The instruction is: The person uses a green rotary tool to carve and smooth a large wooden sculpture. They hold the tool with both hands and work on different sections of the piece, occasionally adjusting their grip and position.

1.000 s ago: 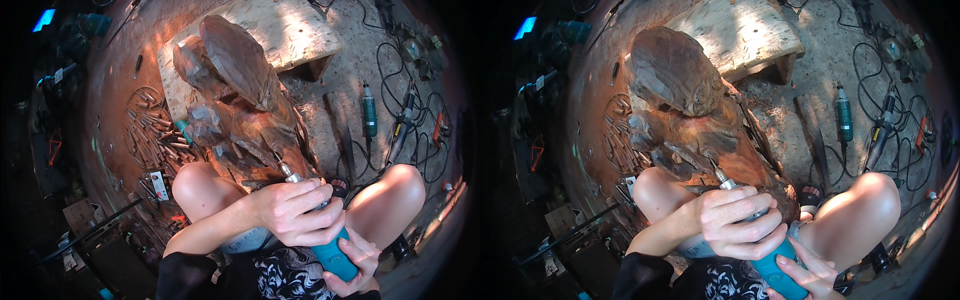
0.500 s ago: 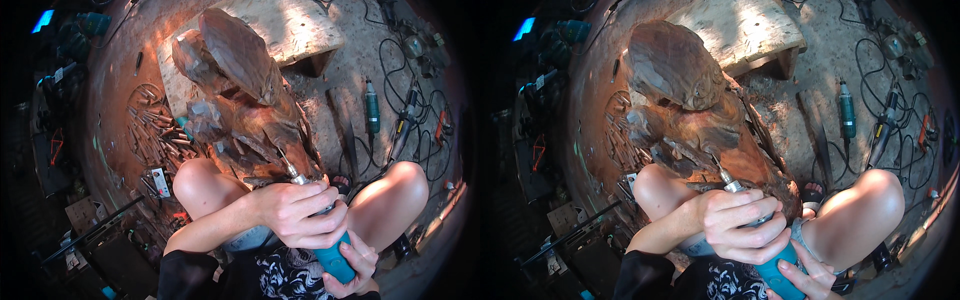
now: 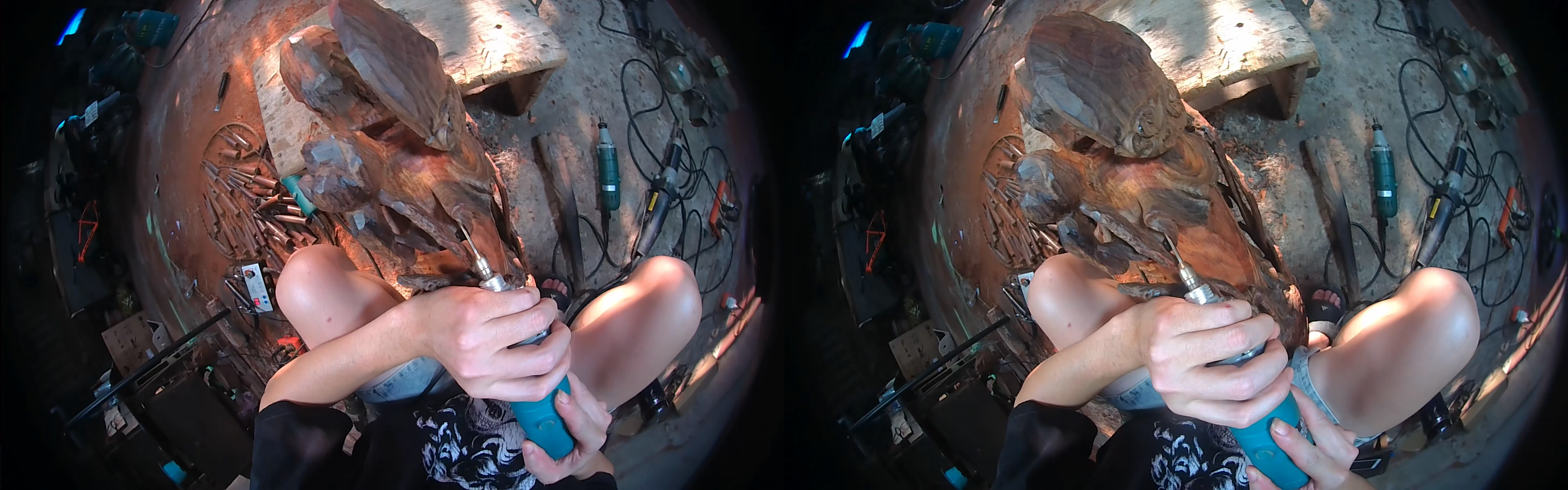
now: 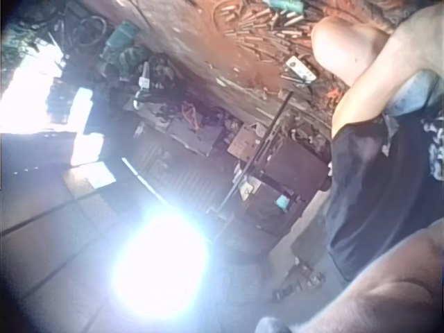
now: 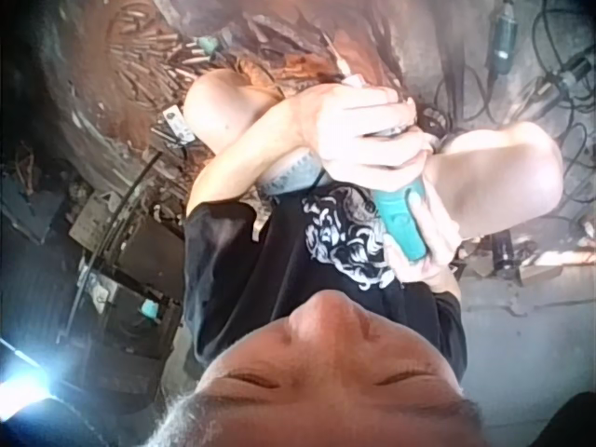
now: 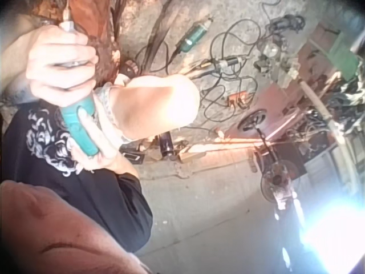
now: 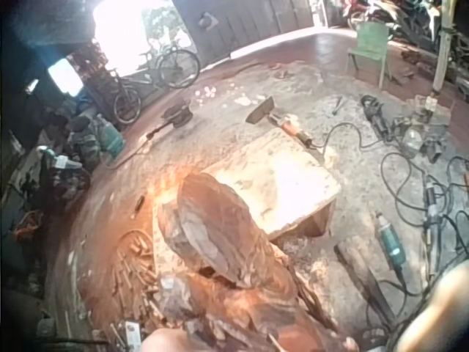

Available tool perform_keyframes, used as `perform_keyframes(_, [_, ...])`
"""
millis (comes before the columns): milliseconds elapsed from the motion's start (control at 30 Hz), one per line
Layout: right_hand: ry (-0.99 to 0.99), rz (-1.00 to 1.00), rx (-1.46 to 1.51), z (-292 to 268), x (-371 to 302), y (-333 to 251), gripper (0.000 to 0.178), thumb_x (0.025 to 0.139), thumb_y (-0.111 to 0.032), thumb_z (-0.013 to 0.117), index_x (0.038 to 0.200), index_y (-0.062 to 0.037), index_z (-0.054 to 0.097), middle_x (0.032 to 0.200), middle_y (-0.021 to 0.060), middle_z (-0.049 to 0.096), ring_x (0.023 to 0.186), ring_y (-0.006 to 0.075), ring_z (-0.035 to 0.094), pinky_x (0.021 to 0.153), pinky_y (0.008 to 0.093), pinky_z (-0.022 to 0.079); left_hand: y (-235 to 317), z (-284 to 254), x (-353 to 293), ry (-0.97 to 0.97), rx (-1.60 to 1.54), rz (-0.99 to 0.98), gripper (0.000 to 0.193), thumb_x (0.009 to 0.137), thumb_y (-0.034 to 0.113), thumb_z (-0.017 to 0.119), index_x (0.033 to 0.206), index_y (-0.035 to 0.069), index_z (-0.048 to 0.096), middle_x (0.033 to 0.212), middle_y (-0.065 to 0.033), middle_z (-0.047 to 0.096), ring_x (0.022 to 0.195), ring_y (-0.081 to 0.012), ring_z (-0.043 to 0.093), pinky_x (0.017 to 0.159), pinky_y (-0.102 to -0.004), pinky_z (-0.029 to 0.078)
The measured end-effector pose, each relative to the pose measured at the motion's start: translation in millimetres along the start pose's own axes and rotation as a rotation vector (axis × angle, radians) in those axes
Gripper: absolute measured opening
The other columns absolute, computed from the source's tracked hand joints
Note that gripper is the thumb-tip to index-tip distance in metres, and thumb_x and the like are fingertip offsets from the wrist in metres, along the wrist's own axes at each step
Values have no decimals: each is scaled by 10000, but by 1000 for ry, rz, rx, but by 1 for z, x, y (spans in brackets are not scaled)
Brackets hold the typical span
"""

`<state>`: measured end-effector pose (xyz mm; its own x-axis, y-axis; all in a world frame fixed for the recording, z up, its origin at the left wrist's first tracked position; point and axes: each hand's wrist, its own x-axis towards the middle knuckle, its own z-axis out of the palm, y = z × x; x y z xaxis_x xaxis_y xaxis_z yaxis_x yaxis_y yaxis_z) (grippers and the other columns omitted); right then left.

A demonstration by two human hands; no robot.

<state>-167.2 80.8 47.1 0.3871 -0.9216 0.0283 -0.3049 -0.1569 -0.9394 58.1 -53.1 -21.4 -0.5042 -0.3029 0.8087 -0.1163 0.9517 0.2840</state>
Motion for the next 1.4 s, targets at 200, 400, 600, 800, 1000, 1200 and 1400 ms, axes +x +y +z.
perform_keyframes(200, [31,32,-9,1,2,-12,660,846,-210,803,1393,125,651,1329,448,653,1206,570,703,1031,550,586,2,-1,-2,10,-14,14,196,806,153,747,955,27,734,888,-106,694,778,-259,702,649,-328,560])
perform_keyframes(400, [137,186,23,16,-5,-31,535,816,-97,846,1345,-83,759,1359,467,625,1181,605,702,976,534,619,1,-2,-1,38,-64,35,171,822,140,749,943,22,726,908,-116,703,788,-262,704,653,-335,566])
perform_keyframes(600, [61,24,-63,12,-7,-16,690,849,-204,788,1430,130,620,1327,464,644,1225,580,689,1058,567,569,2,1,-5,38,-54,31,160,827,134,752,938,23,718,906,-112,696,789,-261,699,662,-335,569])
perform_keyframes(800, [49,65,-43,9,-22,-4,699,850,-191,783,1440,139,605,1332,480,629,1258,579,674,1070,559,563,3,0,-3,24,-40,27,180,813,150,767,936,29,714,909,-106,691,787,-258,695,660,-329,565])
perform_keyframes(1000, [39,-5,-25,11,-24,9,849,883,-306,761,1618,-34,433,1335,468,621,1093,476,761,899,510,630,2,1,-3,5,-25,21,196,809,163,770,944,32,715,907,-102,687,783,-257,694,644,-328,559])
perform_keyframes(1200, [31,-36,76,5,-17,16,821,887,-303,773,1583,-22,441,1331,462,626,1107,471,758,924,504,626,1,0,-2,-36,1,2,196,805,160,771,953,41,722,909,-98,689,787,-258,701,638,-325,562])
perform_keyframes(1400, [69,-38,-11,5,-8,5,773,874,-298,794,1520,5,497,1303,454,647,1107,483,753,936,508,621,0,0,0,0,12,-19,212,787,144,782,970,50,733,908,-86,693,780,-248,707,644,-325,567])
